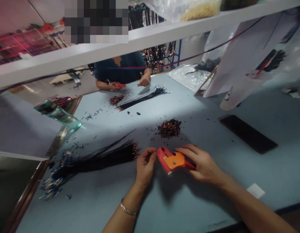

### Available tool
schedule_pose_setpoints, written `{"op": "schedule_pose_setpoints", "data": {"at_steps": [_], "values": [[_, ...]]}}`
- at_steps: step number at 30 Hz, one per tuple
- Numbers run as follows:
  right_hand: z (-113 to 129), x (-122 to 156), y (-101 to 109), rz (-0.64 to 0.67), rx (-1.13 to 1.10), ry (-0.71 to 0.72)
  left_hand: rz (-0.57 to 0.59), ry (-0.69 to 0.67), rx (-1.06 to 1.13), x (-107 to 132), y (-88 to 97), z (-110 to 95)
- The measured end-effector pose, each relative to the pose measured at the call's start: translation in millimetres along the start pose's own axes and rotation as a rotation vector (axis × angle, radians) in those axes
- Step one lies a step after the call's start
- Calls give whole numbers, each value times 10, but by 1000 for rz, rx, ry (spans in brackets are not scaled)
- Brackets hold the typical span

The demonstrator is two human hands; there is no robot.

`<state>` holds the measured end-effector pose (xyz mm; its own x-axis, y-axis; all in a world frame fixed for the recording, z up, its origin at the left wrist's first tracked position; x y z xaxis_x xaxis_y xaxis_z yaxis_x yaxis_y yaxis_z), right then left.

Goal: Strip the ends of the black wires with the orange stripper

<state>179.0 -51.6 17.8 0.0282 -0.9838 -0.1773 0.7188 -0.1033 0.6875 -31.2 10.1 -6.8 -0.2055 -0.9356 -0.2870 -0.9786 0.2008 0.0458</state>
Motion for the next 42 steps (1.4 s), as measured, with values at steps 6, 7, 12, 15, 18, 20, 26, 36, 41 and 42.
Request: {"op": "schedule_pose_setpoints", "data": {"at_steps": [6, 7, 12, 15, 18, 20, 26, 36, 41, 42], "values": [[2, 69, 86, 674, -784, -425, -17, -223, -228, 1, 1, -60], [-4, 81, 67, 740, -918, -498, -7, -231, -244, 1, -1, -65], [-29, 98, -44, 757, -1156, -675, 6, -205, -339, -2, 9, -65], [-32, 97, -77, 783, -1191, -669, 33, -187, -363, -3, 11, -66], [-33, 100, -92, 789, -1203, -663, 58, -188, -352, -6, 1, -80], [-33, 108, -101, 804, -1195, -670, 74, -204, -353, -7, -7, -92], [-33, 130, -122, 817, -1165, -697, 114, -245, -345, 4, -17, -107], [-25, 115, -126, 838, -1151, -669, 72, -253, -345, 27, -35, -111], [-22, 117, -128, 840, -1153, -670, 93, -264, -342, 35, -49, -104], [-16, 119, -129, 836, -1149, -675, 97, -272, -349, 35, -51, -108]]}}
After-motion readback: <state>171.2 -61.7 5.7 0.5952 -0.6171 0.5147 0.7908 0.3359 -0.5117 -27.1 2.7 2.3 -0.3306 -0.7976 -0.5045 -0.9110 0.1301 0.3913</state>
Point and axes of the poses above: each hand's wrist, its own x-axis away from the middle knuckle, its own y-axis out of the back of the hand, z = x × y, the point moved 1 cm from there along -x, towards the middle knuckle, and after that the axes turned 15 degrees about -y, right-handed, at the moved point
